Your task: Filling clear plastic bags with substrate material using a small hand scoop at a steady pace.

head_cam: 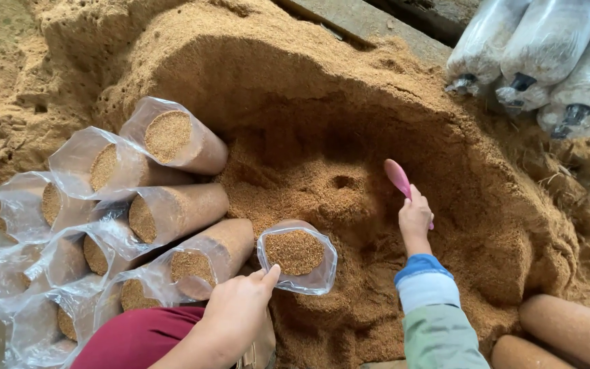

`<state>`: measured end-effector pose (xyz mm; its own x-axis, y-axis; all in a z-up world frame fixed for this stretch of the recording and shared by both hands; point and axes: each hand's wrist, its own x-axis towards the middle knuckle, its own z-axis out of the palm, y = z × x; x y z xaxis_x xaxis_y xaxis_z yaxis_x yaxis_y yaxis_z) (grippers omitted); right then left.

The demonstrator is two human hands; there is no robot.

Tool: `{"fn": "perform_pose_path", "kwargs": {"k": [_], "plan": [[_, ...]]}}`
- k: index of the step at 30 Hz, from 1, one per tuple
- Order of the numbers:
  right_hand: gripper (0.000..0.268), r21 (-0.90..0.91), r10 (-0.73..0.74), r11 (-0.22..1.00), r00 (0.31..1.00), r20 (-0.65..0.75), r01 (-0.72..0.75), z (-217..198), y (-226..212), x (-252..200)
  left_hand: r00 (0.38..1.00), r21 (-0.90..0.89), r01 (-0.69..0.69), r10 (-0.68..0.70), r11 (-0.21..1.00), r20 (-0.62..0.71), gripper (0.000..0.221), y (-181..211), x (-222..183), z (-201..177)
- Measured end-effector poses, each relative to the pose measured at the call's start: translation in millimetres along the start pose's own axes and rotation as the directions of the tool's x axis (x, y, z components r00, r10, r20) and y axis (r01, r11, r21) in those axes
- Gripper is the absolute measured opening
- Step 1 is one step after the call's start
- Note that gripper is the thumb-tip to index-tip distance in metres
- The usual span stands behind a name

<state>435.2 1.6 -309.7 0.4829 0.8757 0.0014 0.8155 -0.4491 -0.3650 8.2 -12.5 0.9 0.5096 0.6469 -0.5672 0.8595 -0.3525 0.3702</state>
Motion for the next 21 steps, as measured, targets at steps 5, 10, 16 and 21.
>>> {"fn": "perform_pose_path", "kwargs": {"k": [5, 10, 16, 21], "plan": [[0.046, 0.352, 0.251, 0.808, 0.816, 0.52, -0.472, 86.6, 32.8, -15.1, 1.0, 0.1, 0.021, -0.023, 0.995, 0.014, 0.028, 5.8, 11.6, -8.3], [0.039, 0.39, 0.328, 0.457, 0.559, 0.761, -0.799, 61.8, 7.6, -37.8, 0.997, 0.091, 0.069, -0.065, 0.993, -0.044, 0.012, 2.8, 21.5, -4.7], [0.051, 0.376, 0.347, 0.443, 0.542, 0.765, -0.814, 17.7, -14.3, -43.6, 0.961, 0.144, -0.031, 0.069, 0.989, -0.267, 0.013, -6.7, 35.7, 18.0], [0.05, 0.358, 0.335, 0.521, 0.572, 0.749, -0.775, -26.0, -28.1, -41.9, 0.935, 0.198, -0.018, 0.087, 0.98, -0.344, 0.022, 0.6, 44.5, 19.6]]}}
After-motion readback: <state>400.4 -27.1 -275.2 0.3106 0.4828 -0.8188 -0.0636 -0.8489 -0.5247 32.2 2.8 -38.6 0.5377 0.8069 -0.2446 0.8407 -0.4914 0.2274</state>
